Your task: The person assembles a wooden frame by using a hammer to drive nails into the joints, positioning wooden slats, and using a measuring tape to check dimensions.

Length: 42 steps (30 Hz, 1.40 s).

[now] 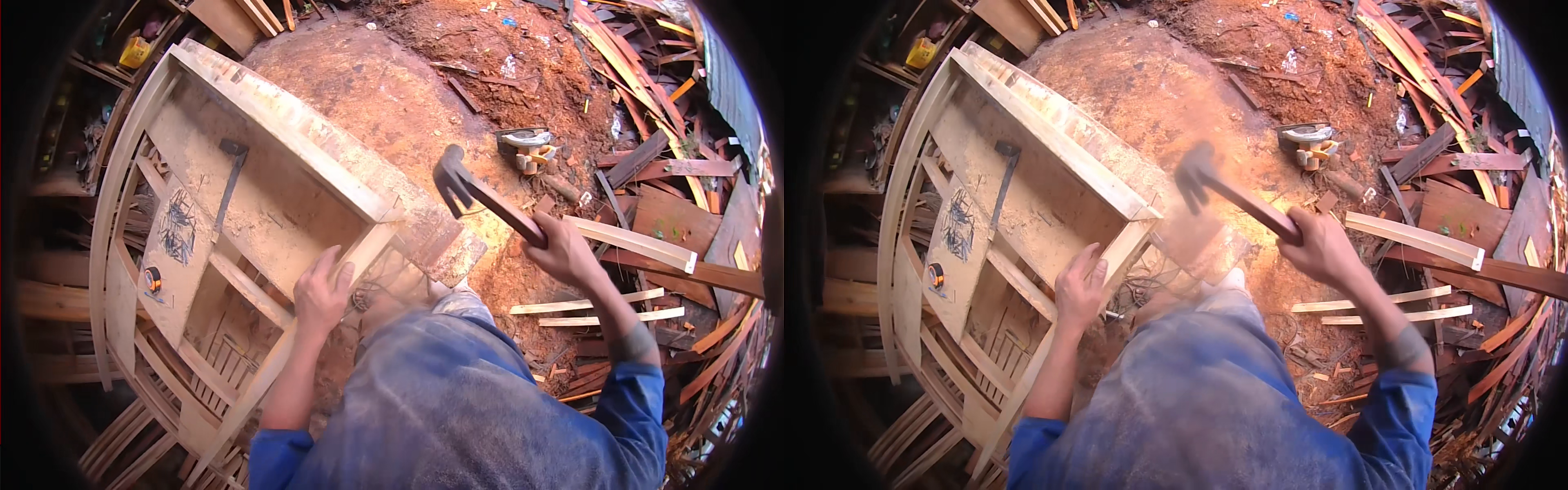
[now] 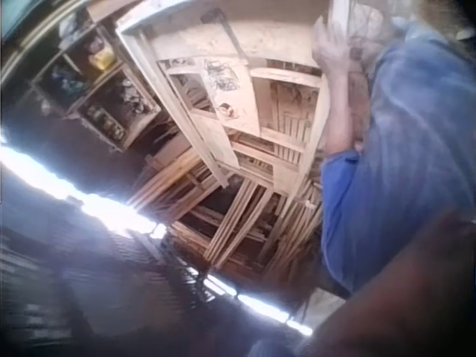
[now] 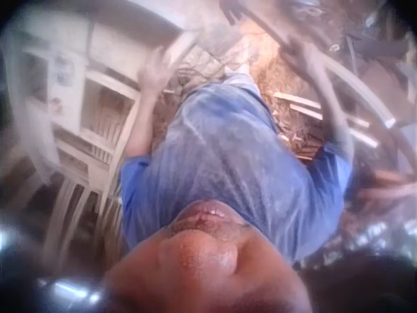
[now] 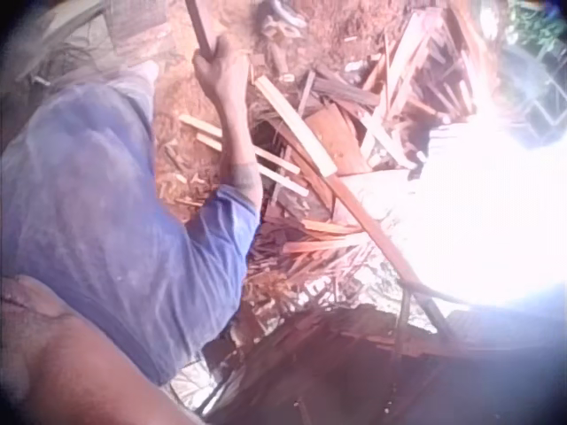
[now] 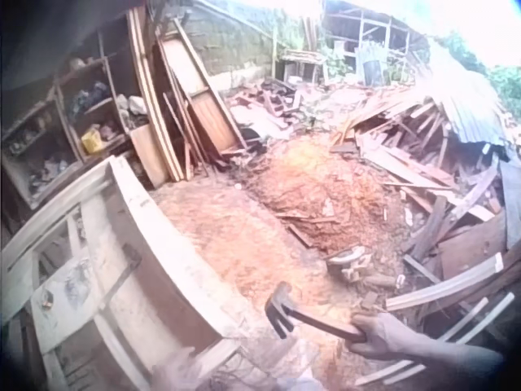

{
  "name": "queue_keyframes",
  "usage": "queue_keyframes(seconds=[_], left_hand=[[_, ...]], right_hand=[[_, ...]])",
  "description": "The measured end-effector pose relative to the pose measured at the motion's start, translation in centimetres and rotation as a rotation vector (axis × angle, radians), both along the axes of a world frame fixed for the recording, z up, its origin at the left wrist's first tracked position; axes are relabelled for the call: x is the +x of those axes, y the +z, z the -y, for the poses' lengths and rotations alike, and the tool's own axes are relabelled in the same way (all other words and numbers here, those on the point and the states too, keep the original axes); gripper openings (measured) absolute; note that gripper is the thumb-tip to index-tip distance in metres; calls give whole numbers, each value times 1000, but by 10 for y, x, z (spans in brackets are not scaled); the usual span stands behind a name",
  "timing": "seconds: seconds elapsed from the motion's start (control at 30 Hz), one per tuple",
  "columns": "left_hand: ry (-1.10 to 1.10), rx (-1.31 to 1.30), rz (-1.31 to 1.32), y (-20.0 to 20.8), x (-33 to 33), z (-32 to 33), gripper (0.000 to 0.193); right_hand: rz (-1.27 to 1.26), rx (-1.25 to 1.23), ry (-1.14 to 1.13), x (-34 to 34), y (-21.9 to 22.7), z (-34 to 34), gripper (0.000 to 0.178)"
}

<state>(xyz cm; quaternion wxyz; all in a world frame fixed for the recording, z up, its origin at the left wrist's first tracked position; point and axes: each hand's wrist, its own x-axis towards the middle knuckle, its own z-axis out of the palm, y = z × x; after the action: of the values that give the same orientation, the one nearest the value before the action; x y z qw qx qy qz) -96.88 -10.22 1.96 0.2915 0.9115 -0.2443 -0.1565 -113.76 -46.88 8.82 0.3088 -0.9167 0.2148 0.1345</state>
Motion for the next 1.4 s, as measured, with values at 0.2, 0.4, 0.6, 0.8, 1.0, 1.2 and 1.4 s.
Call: queue_keyframes(seconds=[0.2, 0.4, 0.6, 0.8, 1.0, 1.2, 1.4], left_hand=[[156, 102, 116, -9, 0, 13, 42], [218, 124, 240, -7, 3, 33, 42], [-403, 219, 535, 33, 76, 135, 42], [-1060, 299, 452, 23, 135, 174, 31], [-1179, 167, 279, 3, 153, 177, 38], [-1138, 75, 264, 0, 157, 177, 27], [-1041, 26, 242, -9, 158, 177, 18]], right_hand=[[229, -278, 281, 85, -81, 48, 12], [322, -123, 368, 107, -109, 29, 18], [441, -124, 405, 102, -124, 41, 18], [295, -71, 487, 97, -110, 56, 16], [372, -330, 222, 46, -120, 73, 15], [543, -448, 190, 62, -116, 80, 20], [449, -406, 297, 74, -121, 89, 22]])
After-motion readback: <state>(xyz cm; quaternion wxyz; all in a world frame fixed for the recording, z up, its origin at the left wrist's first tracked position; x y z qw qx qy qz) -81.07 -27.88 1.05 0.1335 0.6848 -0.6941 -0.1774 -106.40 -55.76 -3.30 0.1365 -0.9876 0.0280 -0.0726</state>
